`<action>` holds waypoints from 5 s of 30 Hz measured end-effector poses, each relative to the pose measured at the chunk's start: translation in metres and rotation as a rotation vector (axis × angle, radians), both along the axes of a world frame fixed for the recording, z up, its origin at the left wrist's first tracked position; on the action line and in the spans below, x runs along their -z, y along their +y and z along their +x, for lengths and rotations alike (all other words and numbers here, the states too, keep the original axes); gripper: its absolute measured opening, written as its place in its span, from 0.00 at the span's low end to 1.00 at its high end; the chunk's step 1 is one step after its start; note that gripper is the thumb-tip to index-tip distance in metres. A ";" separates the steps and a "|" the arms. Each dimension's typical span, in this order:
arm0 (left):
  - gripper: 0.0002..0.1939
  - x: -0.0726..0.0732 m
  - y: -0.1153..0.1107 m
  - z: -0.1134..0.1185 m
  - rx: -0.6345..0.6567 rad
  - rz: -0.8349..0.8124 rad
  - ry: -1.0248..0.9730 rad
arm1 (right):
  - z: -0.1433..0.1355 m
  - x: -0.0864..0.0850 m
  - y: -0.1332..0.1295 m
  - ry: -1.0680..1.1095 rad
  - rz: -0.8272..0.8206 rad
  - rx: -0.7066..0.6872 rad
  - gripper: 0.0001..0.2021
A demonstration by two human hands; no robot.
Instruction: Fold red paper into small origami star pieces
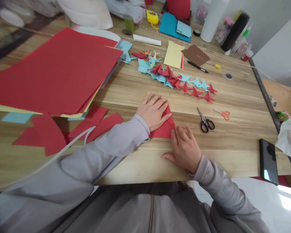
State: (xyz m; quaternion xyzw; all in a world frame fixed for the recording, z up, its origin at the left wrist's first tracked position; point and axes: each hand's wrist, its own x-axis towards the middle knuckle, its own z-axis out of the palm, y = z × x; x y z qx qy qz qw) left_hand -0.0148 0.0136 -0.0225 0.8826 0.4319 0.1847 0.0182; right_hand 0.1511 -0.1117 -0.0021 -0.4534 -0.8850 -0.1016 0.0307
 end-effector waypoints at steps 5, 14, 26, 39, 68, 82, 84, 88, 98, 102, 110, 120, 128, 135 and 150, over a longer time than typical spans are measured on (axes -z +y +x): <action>0.28 -0.002 -0.006 -0.007 -0.034 0.004 -0.043 | 0.002 -0.002 -0.002 0.040 -0.002 0.040 0.32; 0.25 -0.006 -0.021 -0.010 -0.018 -0.054 -0.016 | 0.013 -0.024 0.032 0.237 0.054 0.065 0.12; 0.15 -0.017 -0.023 -0.014 -0.182 -0.103 -0.077 | 0.003 0.022 0.101 0.474 0.045 0.098 0.10; 0.05 -0.002 -0.029 -0.013 -0.218 -0.168 -0.338 | -0.001 0.016 0.098 0.404 0.000 0.035 0.12; 0.19 0.001 -0.023 -0.012 0.147 -0.070 -0.225 | 0.000 0.011 0.099 0.231 0.028 0.092 0.16; 0.17 0.000 -0.024 -0.014 0.200 -0.068 -0.146 | 0.002 0.010 0.101 0.203 -0.056 0.152 0.19; 0.17 0.001 -0.024 -0.014 0.204 -0.066 -0.142 | 0.002 0.011 0.101 0.213 -0.056 0.154 0.19; 0.18 0.002 -0.024 -0.014 0.194 -0.060 -0.143 | 0.003 0.013 0.102 0.240 -0.049 0.150 0.18; 0.17 0.003 -0.020 -0.020 0.191 -0.131 -0.133 | 0.004 0.013 0.105 0.266 -0.045 0.152 0.17; 0.17 0.004 -0.020 -0.020 0.191 -0.127 -0.130 | 0.003 0.010 0.103 0.229 -0.045 0.169 0.18; 0.18 0.002 -0.018 -0.021 0.186 -0.192 -0.088 | 0.005 0.013 0.104 0.210 -0.033 0.134 0.18; 0.17 0.009 -0.019 -0.023 0.218 -0.028 -0.130 | 0.004 0.013 0.103 0.237 -0.027 0.150 0.17; 0.18 0.012 -0.020 -0.024 0.225 0.014 -0.124 | 0.003 0.012 0.104 0.244 -0.045 0.156 0.17; 0.19 0.012 -0.019 -0.024 0.208 -0.043 -0.110 | 0.003 0.013 0.104 0.260 -0.023 0.147 0.17; 0.18 0.013 -0.010 -0.031 0.241 -0.111 -0.135 | 0.003 0.013 0.103 0.242 -0.053 0.163 0.17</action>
